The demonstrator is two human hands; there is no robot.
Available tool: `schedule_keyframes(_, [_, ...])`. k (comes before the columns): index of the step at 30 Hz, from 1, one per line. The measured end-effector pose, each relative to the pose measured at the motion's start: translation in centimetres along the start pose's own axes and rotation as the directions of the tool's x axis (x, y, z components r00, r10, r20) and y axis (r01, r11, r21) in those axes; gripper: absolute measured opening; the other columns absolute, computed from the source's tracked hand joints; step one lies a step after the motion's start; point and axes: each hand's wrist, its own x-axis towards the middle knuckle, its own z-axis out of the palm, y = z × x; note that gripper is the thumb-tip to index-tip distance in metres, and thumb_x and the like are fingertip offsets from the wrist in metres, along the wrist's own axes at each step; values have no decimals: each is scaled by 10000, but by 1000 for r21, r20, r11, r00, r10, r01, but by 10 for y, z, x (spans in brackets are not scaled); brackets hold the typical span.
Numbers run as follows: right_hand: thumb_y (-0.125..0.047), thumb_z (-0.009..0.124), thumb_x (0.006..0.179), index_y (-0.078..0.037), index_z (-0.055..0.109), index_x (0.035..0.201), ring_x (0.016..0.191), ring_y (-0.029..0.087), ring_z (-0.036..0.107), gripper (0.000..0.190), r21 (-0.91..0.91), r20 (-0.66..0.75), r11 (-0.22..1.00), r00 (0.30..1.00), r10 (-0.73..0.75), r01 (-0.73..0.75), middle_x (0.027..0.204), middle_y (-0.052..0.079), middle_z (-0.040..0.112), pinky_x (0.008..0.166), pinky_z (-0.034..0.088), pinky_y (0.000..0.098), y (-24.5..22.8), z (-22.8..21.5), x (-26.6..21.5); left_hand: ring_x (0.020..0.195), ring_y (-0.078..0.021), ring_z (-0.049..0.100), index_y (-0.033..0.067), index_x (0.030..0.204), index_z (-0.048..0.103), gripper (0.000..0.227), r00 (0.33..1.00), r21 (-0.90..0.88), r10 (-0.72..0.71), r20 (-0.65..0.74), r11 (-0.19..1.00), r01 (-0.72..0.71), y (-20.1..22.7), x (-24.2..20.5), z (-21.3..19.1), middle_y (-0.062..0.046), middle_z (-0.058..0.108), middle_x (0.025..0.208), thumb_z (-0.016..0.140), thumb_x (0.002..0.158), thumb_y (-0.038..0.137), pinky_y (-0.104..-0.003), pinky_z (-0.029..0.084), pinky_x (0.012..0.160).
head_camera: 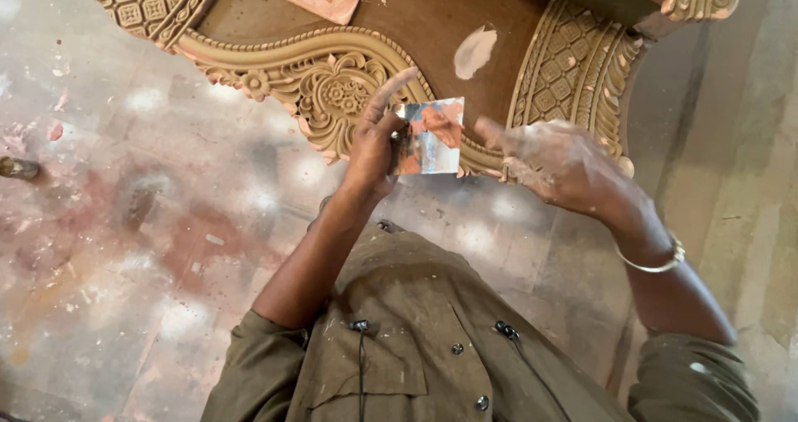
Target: The person applies a reddish-brown putty to a large, ornately carved wooden headboard using a small trowel. They scoop the putty from a larger board and carefully spread it into the intricate grooves and patterns of the woodwork, smoothing the surface as they work.
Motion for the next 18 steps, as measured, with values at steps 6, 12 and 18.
schedule_keyframes(6, [57,774,928,-216,-87,1691,1394,226,529,1183,838,-156,526,987,-30,149,1589,126,466,1180,492,393,8,60,34,688,-31,530,75,1553,524,626,985,141,131,108,979,-146,-23,3,11,-32,617,905,440,961,-113,-193,474,598])
schedule_keyframes(12, [61,808,820,-163,-94,1657,1354,229,509,1251,748,-95,662,981,167,-40,1651,159,342,1043,544,407,21,74,22,749,-43,602,47,1484,519,540,989,49,129,-72,991,-126,-21,15,34,-19,668,939,438,975,-114,-217,545,697])
schedule_keyframes(18, [-19,771,956,-191,92,1743,1044,220,736,1053,565,-13,806,974,225,-178,1315,97,712,991,633,377,58,74,0,657,-20,539,86,1495,527,568,988,60,144,-51,988,-141,-6,28,21,10,630,840,433,960,-83,-185,461,583])
